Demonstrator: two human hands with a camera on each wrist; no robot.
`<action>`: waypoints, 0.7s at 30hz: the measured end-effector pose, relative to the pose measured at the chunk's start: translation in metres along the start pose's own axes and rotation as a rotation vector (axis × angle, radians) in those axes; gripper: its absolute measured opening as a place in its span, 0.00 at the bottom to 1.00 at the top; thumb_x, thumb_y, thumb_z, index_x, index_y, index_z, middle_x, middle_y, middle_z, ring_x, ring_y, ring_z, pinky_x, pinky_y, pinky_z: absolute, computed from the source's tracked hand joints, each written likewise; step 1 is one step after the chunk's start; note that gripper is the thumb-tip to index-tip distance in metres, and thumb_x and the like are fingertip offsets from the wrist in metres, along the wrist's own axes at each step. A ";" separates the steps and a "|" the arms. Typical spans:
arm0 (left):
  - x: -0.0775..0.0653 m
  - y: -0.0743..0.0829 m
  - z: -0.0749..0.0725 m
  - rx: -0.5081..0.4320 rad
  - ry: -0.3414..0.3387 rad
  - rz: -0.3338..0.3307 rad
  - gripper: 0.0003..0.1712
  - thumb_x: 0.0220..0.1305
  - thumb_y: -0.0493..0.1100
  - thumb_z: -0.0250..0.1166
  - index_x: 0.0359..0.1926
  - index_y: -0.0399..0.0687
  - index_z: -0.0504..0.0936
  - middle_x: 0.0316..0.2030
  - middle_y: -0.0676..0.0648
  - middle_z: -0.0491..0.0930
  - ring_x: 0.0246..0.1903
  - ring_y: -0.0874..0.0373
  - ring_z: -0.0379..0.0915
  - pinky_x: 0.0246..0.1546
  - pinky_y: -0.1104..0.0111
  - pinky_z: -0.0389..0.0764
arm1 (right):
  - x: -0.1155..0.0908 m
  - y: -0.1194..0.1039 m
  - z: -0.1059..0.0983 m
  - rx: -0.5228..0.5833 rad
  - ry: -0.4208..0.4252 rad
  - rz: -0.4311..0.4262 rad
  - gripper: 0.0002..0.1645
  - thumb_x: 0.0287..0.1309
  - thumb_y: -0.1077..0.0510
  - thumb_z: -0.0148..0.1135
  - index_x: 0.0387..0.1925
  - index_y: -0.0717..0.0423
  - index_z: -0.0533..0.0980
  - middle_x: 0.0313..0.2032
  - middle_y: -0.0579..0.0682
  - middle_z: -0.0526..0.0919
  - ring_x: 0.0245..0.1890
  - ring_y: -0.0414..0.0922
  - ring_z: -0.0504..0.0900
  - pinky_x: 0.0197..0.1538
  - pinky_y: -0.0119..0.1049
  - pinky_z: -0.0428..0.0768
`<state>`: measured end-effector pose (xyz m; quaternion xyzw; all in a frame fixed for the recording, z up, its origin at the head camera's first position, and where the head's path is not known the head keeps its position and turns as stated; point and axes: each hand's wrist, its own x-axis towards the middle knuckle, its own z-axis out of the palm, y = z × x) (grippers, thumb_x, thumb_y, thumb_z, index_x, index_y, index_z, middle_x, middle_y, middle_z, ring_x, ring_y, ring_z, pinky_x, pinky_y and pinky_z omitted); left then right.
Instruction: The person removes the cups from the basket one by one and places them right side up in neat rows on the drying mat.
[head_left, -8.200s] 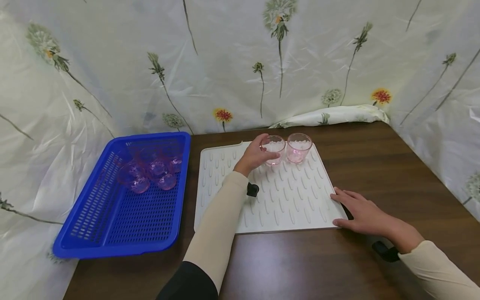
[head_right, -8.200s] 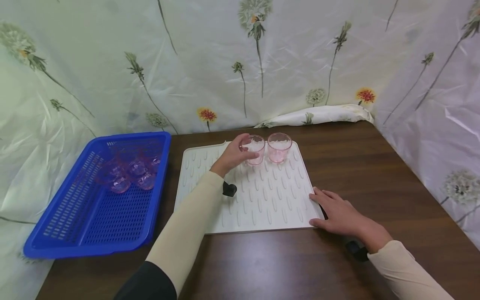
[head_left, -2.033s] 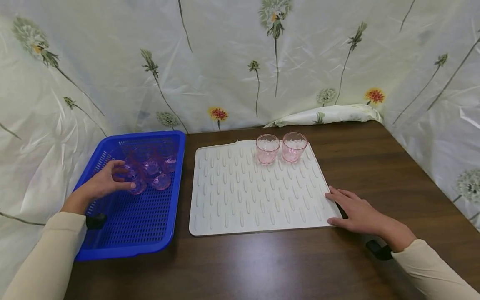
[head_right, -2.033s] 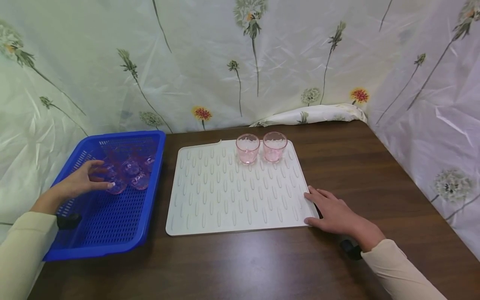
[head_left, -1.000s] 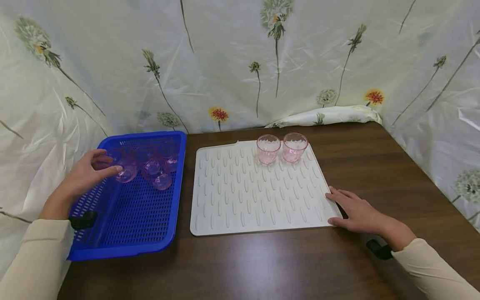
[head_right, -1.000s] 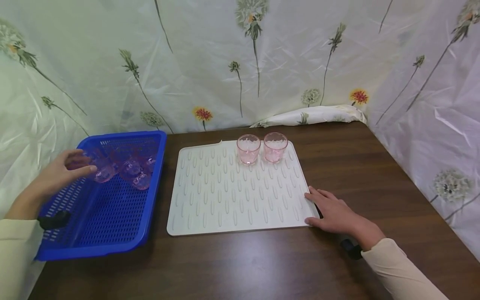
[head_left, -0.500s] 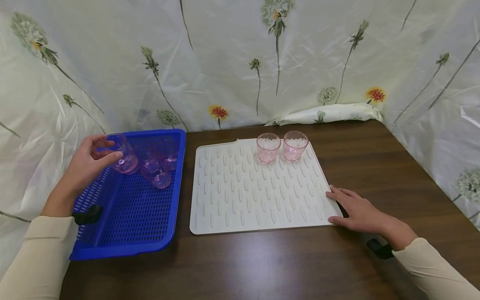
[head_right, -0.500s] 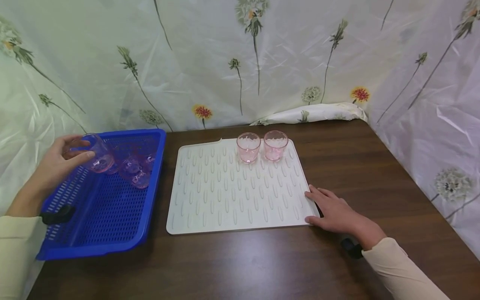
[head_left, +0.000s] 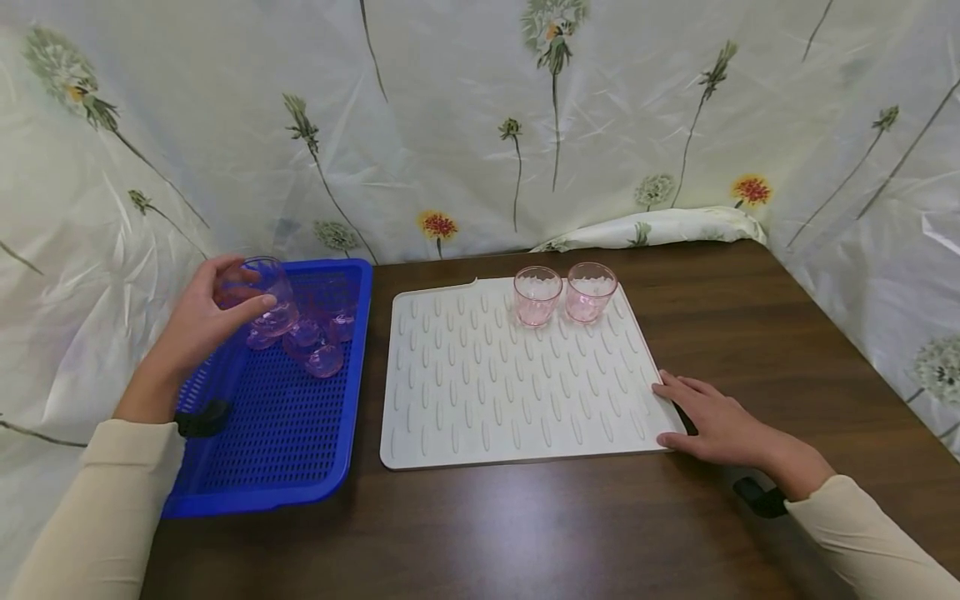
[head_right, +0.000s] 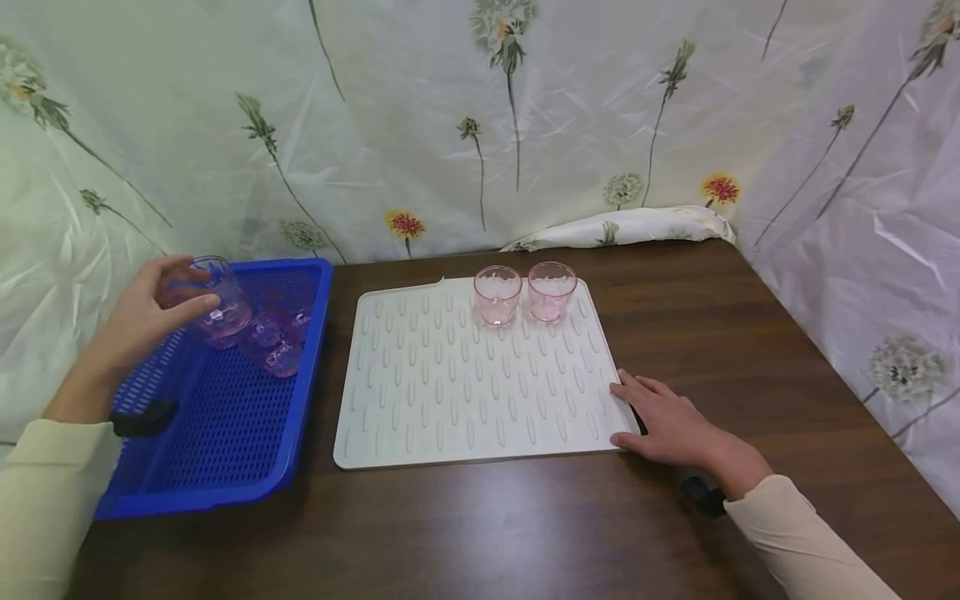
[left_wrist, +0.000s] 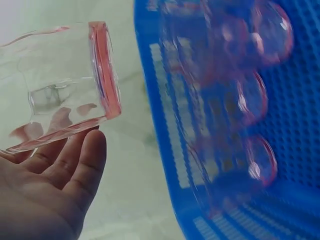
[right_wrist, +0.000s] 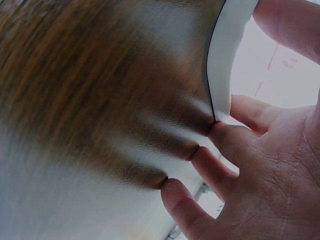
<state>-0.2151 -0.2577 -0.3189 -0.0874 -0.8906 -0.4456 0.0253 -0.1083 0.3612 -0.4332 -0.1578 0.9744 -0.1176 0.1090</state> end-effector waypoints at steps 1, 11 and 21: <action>0.002 0.004 0.003 0.007 -0.012 0.003 0.44 0.67 0.49 0.64 0.75 0.42 0.52 0.57 0.56 0.72 0.44 0.84 0.70 0.41 0.86 0.70 | 0.000 0.000 0.000 0.002 0.000 0.001 0.47 0.56 0.39 0.67 0.69 0.61 0.66 0.71 0.70 0.62 0.67 0.69 0.63 0.57 0.72 0.70; 0.030 0.050 0.043 -0.019 -0.144 0.053 0.46 0.67 0.51 0.64 0.77 0.48 0.49 0.69 0.38 0.67 0.64 0.43 0.70 0.59 0.51 0.75 | 0.000 0.001 0.001 0.004 0.011 0.000 0.47 0.56 0.39 0.67 0.69 0.61 0.66 0.71 0.69 0.63 0.67 0.69 0.63 0.56 0.73 0.69; 0.068 0.084 0.105 -0.066 -0.245 0.098 0.48 0.63 0.51 0.68 0.76 0.47 0.52 0.68 0.41 0.67 0.66 0.44 0.68 0.63 0.47 0.74 | -0.001 0.002 0.002 0.006 0.018 -0.001 0.47 0.56 0.39 0.67 0.69 0.61 0.66 0.71 0.70 0.63 0.67 0.69 0.63 0.56 0.73 0.69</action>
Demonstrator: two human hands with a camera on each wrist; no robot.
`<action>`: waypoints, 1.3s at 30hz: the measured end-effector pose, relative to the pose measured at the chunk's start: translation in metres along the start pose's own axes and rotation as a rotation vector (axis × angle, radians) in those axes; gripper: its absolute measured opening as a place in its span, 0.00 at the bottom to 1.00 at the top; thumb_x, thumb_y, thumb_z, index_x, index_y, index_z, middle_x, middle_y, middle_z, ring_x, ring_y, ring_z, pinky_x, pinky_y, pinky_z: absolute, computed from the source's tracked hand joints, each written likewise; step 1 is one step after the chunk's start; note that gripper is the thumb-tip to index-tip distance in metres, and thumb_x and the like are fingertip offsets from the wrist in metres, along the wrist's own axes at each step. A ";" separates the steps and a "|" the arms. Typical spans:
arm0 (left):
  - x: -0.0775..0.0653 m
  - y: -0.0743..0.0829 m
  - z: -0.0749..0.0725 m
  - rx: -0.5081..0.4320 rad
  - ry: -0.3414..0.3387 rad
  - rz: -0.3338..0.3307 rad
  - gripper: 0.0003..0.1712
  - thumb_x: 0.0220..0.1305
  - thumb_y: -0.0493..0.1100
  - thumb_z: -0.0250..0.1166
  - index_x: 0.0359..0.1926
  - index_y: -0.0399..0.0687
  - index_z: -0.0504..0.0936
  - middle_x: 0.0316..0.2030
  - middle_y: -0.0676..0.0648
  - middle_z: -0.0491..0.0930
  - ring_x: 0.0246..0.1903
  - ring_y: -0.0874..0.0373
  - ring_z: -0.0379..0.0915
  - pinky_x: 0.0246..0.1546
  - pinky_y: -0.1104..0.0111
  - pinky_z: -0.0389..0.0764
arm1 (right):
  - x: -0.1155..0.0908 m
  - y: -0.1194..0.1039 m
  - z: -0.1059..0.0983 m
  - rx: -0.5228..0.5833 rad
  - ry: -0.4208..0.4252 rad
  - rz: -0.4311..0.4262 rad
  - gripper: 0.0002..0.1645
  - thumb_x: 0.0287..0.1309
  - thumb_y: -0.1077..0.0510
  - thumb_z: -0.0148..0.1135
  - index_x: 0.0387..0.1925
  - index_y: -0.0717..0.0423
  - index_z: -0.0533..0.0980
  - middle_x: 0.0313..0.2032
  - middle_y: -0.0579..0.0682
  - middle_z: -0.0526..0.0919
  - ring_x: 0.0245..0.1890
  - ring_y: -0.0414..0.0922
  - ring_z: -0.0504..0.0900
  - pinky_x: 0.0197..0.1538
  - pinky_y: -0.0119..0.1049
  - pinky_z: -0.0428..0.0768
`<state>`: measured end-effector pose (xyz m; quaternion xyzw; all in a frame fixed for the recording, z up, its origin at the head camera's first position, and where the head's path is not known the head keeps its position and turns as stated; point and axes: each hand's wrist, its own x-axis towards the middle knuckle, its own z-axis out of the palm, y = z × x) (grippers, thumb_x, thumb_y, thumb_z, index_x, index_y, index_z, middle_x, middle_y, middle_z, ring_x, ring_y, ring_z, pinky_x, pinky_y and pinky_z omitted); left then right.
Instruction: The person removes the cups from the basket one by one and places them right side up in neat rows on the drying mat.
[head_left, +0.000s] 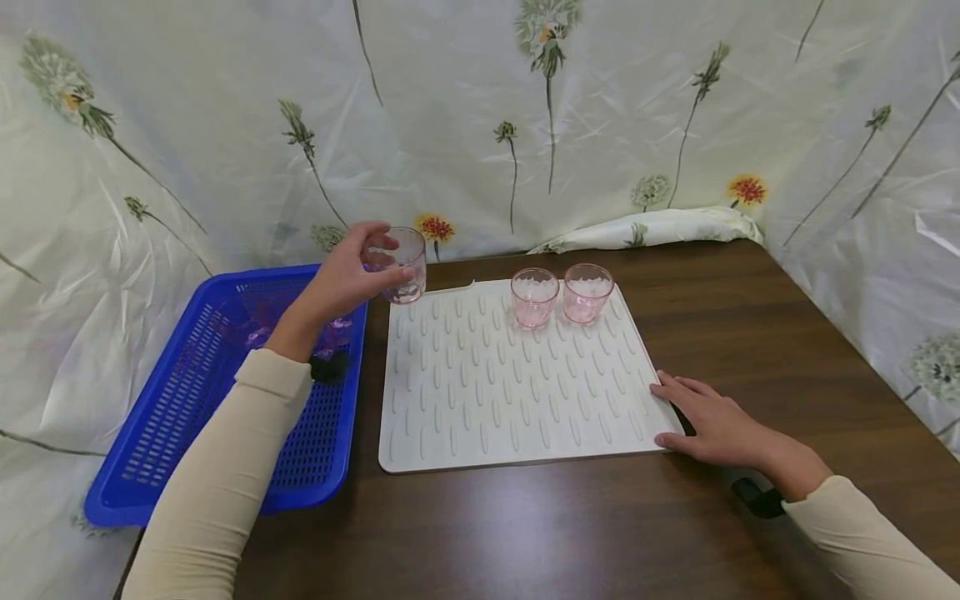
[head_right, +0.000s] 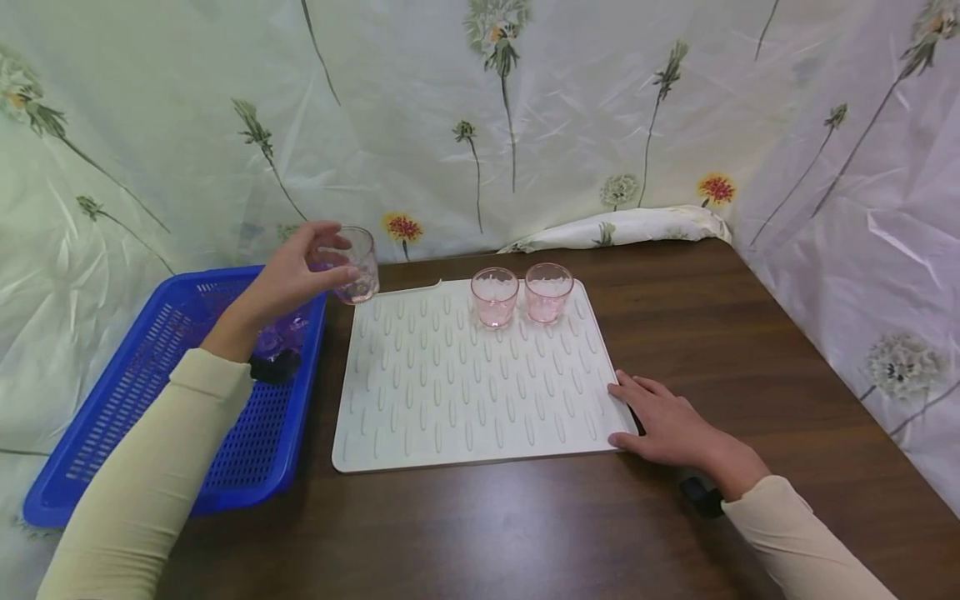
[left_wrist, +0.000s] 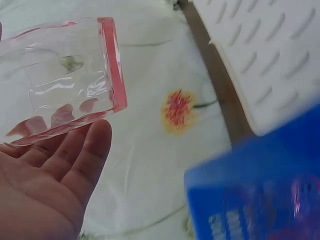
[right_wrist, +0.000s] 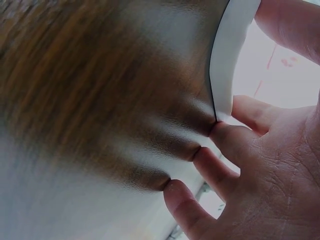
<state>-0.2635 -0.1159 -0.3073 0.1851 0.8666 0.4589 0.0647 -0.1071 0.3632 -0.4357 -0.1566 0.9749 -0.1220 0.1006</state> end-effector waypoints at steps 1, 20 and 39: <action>0.004 0.001 0.005 -0.010 -0.010 0.001 0.48 0.63 0.51 0.68 0.76 0.46 0.52 0.68 0.41 0.67 0.66 0.44 0.68 0.64 0.47 0.74 | 0.000 0.000 0.000 -0.002 0.002 0.000 0.47 0.56 0.39 0.67 0.69 0.61 0.66 0.71 0.69 0.63 0.67 0.69 0.63 0.56 0.72 0.70; 0.031 0.004 0.037 -0.062 -0.050 -0.012 0.47 0.62 0.52 0.69 0.73 0.44 0.55 0.66 0.40 0.69 0.61 0.45 0.73 0.59 0.50 0.79 | 0.000 -0.003 -0.002 0.000 -0.008 0.015 0.47 0.56 0.39 0.67 0.69 0.60 0.66 0.72 0.69 0.62 0.67 0.68 0.62 0.56 0.73 0.68; 0.064 -0.004 0.082 -0.082 -0.107 -0.133 0.49 0.61 0.52 0.70 0.77 0.50 0.54 0.71 0.40 0.65 0.71 0.45 0.63 0.69 0.49 0.69 | 0.002 -0.002 -0.001 0.002 -0.026 0.019 0.49 0.55 0.37 0.67 0.69 0.61 0.65 0.72 0.70 0.61 0.67 0.69 0.61 0.57 0.75 0.67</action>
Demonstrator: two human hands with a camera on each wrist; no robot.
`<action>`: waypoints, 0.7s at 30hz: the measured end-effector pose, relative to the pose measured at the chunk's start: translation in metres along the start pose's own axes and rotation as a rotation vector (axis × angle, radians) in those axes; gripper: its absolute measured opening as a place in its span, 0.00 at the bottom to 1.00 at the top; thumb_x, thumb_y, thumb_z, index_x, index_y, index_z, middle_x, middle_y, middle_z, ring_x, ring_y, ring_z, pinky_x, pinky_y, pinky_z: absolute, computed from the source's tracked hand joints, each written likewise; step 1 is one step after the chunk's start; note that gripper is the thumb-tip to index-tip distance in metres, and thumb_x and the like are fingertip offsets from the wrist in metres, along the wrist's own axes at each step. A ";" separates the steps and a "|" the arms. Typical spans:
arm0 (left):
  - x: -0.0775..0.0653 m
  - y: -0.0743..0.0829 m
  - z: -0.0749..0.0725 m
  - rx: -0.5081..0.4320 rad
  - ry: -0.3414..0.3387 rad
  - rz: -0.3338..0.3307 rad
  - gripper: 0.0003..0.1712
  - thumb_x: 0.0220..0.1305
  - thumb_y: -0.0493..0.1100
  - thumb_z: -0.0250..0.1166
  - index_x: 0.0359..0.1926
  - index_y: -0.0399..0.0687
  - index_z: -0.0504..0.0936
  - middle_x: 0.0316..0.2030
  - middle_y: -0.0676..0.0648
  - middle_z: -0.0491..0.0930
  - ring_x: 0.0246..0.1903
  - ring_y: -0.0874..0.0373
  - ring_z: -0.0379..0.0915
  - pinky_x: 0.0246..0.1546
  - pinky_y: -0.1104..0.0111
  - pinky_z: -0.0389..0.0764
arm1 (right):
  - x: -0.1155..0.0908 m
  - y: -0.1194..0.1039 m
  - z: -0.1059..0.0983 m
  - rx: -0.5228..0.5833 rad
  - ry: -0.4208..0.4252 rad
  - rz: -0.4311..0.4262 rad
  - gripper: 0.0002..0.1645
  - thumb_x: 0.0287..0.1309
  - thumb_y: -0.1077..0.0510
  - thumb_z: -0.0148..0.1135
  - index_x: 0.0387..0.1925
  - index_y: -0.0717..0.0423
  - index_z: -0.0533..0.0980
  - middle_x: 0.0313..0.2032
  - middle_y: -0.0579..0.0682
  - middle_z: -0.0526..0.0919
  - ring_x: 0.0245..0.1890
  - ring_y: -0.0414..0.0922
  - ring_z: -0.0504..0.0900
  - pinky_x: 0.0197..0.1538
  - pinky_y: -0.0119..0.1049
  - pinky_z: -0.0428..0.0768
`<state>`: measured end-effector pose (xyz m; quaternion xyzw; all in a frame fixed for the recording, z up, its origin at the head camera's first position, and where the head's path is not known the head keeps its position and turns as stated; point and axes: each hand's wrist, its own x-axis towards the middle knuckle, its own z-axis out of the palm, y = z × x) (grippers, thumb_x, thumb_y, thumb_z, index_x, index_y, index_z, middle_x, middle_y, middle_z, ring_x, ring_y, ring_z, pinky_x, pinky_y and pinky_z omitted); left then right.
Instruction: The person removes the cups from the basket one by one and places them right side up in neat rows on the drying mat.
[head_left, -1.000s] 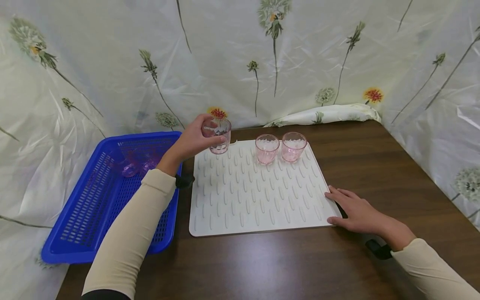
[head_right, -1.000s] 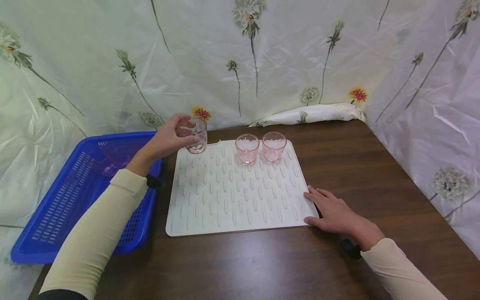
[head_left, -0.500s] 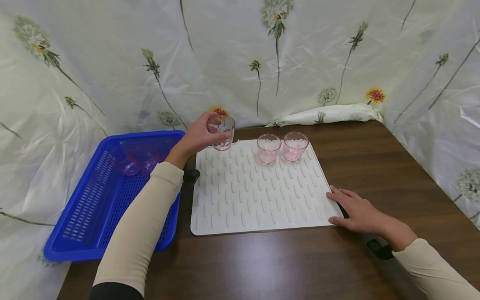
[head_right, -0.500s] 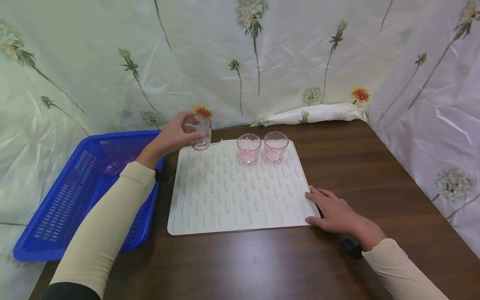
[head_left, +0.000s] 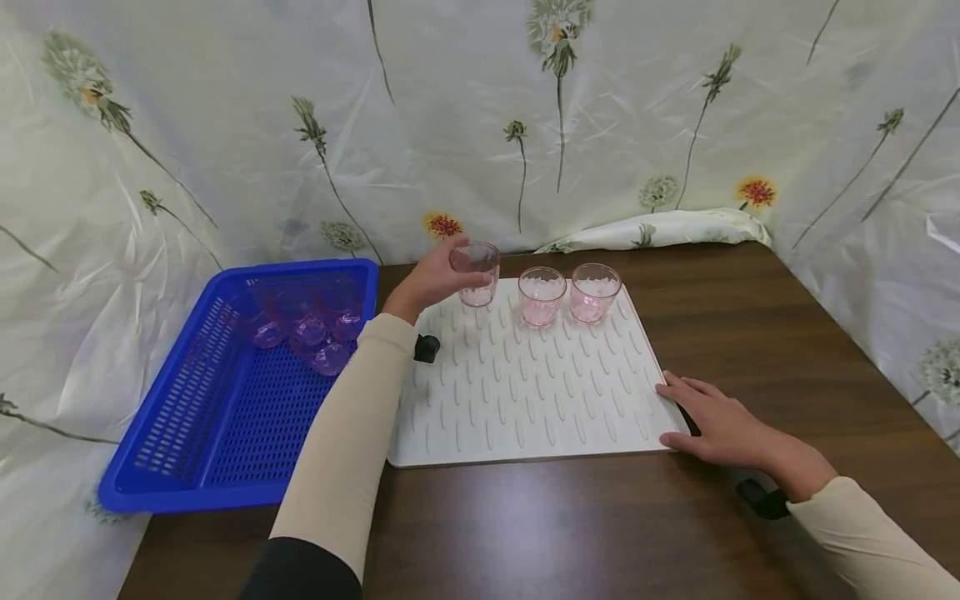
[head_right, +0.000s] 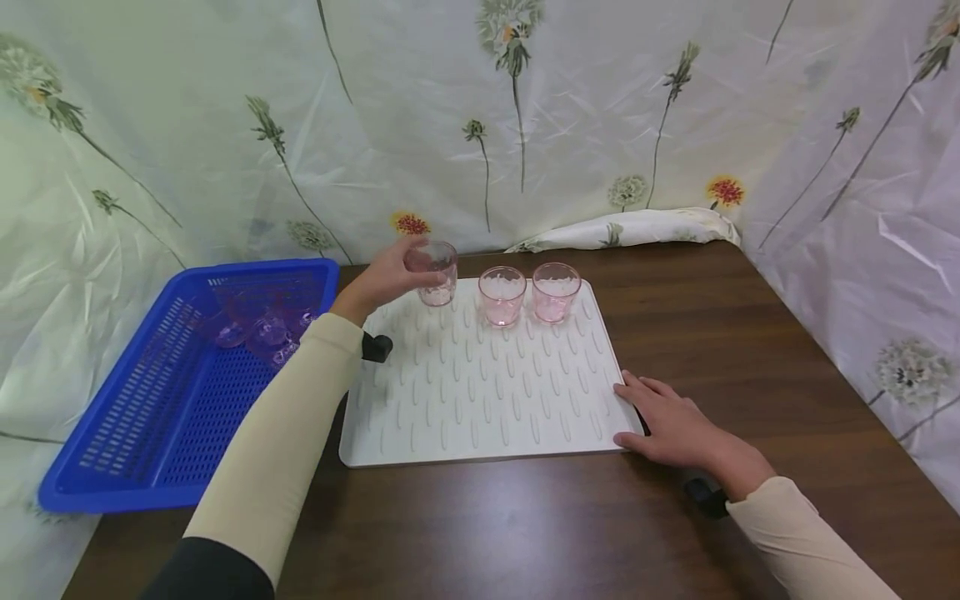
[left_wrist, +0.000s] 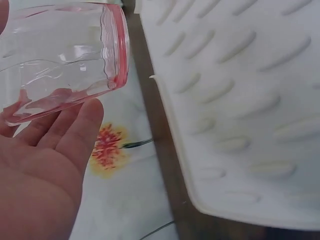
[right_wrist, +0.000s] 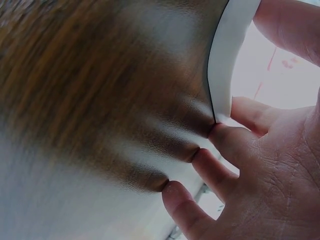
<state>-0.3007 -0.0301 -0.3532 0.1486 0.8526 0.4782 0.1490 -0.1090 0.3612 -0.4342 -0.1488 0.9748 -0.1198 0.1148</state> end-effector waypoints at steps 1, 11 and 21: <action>0.001 -0.002 0.003 -0.005 0.004 -0.009 0.49 0.61 0.52 0.69 0.77 0.49 0.54 0.71 0.40 0.65 0.71 0.45 0.62 0.70 0.48 0.68 | 0.000 0.000 0.000 0.001 0.000 0.000 0.49 0.56 0.37 0.67 0.69 0.61 0.65 0.72 0.70 0.61 0.67 0.69 0.61 0.57 0.74 0.67; 0.008 -0.015 0.025 -0.076 0.011 -0.058 0.50 0.60 0.50 0.71 0.77 0.47 0.54 0.71 0.40 0.67 0.72 0.48 0.62 0.70 0.53 0.68 | 0.000 0.001 0.001 -0.004 0.005 -0.008 0.48 0.56 0.38 0.67 0.69 0.61 0.65 0.72 0.70 0.61 0.67 0.68 0.62 0.56 0.74 0.68; 0.009 -0.021 0.032 -0.073 0.015 -0.081 0.50 0.60 0.50 0.72 0.76 0.48 0.54 0.73 0.42 0.64 0.73 0.50 0.60 0.72 0.53 0.66 | 0.001 0.004 0.003 -0.010 0.010 -0.015 0.48 0.56 0.37 0.66 0.69 0.61 0.65 0.71 0.70 0.62 0.67 0.69 0.63 0.55 0.75 0.69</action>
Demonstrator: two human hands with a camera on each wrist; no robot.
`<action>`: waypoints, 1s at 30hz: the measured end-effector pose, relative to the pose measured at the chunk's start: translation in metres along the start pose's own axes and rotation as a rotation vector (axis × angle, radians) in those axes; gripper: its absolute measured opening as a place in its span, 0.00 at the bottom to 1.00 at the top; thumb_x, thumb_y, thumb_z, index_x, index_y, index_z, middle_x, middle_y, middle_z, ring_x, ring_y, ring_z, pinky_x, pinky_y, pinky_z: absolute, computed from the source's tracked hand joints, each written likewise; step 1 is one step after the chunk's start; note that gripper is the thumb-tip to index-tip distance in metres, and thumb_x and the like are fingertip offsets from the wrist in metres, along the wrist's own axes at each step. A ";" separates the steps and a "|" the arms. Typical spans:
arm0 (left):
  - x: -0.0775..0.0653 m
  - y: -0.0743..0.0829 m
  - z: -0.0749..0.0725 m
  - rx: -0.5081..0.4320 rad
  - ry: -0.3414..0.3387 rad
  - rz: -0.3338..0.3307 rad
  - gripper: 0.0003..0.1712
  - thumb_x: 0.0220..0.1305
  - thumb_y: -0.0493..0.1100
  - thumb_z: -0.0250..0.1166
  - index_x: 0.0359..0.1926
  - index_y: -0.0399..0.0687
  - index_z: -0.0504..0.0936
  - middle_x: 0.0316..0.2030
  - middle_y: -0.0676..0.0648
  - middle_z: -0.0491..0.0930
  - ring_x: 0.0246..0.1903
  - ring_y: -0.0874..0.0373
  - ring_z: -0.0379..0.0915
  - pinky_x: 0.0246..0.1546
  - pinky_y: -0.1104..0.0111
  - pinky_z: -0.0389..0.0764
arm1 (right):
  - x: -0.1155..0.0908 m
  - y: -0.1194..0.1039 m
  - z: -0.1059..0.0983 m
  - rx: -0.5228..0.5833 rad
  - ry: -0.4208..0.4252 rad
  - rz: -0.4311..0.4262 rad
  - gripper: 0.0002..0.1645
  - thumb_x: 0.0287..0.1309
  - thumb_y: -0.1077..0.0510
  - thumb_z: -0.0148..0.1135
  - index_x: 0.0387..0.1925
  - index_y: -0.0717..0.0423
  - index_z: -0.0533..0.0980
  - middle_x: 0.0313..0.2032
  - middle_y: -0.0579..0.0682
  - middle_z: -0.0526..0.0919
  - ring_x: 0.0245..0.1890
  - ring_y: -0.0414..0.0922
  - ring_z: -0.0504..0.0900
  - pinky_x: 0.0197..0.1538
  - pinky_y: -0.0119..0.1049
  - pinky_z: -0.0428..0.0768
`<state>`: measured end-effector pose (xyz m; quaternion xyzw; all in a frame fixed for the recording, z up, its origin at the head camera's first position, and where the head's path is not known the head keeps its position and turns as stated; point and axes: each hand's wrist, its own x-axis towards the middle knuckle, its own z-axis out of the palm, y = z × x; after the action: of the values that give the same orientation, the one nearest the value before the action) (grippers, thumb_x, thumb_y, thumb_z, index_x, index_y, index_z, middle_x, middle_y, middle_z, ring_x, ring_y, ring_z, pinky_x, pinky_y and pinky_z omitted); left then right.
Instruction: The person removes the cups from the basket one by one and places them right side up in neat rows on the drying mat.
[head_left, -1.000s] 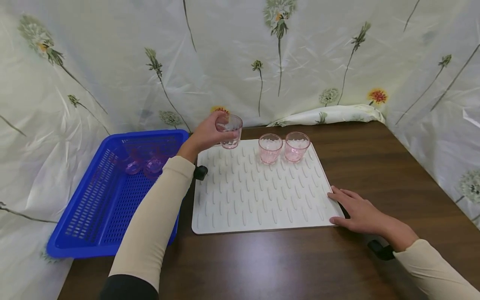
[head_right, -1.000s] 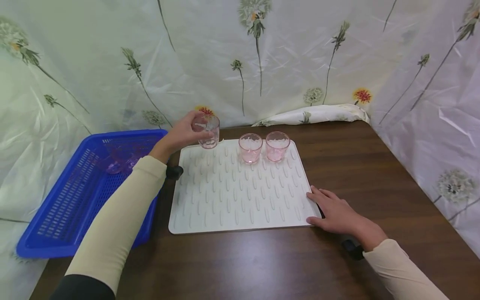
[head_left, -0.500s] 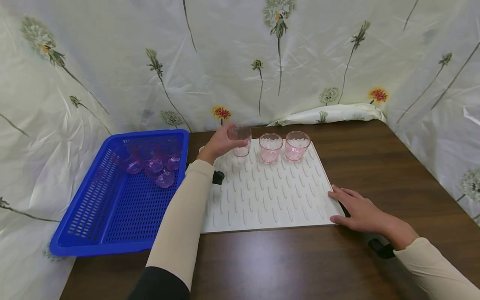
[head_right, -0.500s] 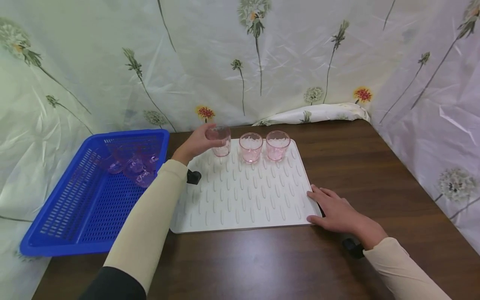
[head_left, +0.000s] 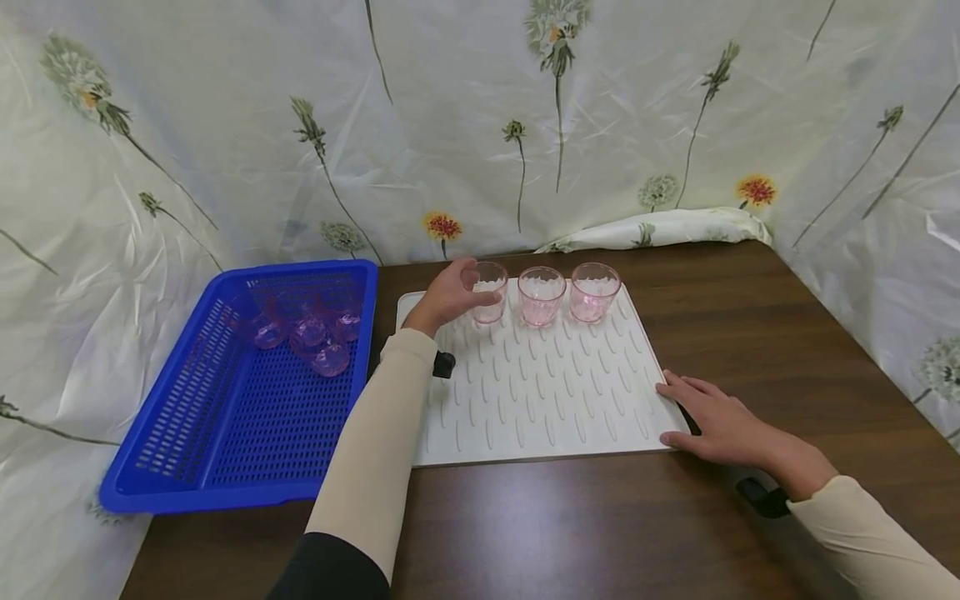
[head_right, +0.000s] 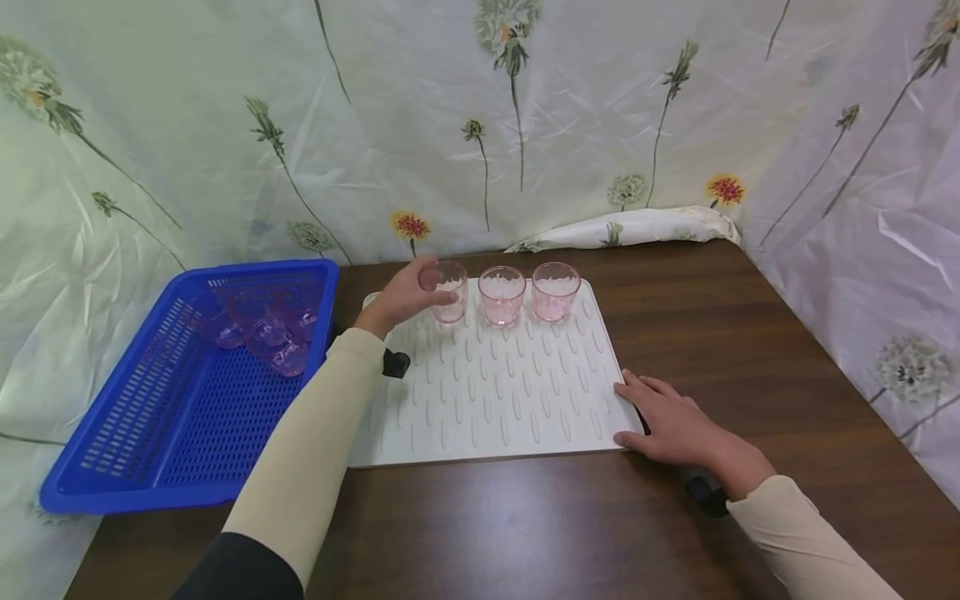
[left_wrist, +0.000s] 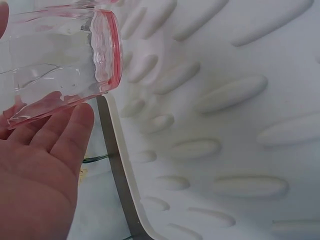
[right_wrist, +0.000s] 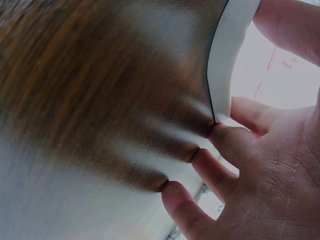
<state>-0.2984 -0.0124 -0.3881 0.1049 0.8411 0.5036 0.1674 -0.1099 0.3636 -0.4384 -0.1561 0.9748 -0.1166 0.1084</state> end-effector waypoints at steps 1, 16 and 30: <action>0.000 -0.001 0.001 -0.001 0.001 -0.004 0.50 0.60 0.50 0.72 0.76 0.48 0.54 0.73 0.43 0.64 0.73 0.50 0.60 0.72 0.53 0.66 | 0.000 0.000 0.000 0.001 -0.001 0.001 0.48 0.56 0.37 0.66 0.69 0.61 0.65 0.71 0.70 0.62 0.67 0.69 0.63 0.55 0.75 0.68; 0.004 -0.018 0.010 -0.046 0.025 -0.016 0.50 0.59 0.48 0.72 0.76 0.49 0.54 0.73 0.43 0.64 0.71 0.44 0.62 0.70 0.51 0.68 | 0.000 -0.004 0.002 0.012 -0.006 0.008 0.48 0.56 0.37 0.66 0.70 0.60 0.65 0.72 0.69 0.61 0.68 0.68 0.62 0.57 0.74 0.68; 0.010 -0.020 0.014 -0.052 0.011 -0.036 0.51 0.59 0.50 0.72 0.76 0.52 0.53 0.72 0.43 0.64 0.70 0.45 0.63 0.70 0.49 0.68 | -0.003 -0.003 -0.002 0.010 0.001 0.016 0.48 0.57 0.38 0.66 0.70 0.60 0.65 0.72 0.69 0.61 0.68 0.68 0.62 0.58 0.73 0.68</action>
<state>-0.3018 -0.0067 -0.4135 0.0825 0.8303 0.5228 0.1746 -0.1065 0.3620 -0.4353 -0.1478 0.9755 -0.1205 0.1097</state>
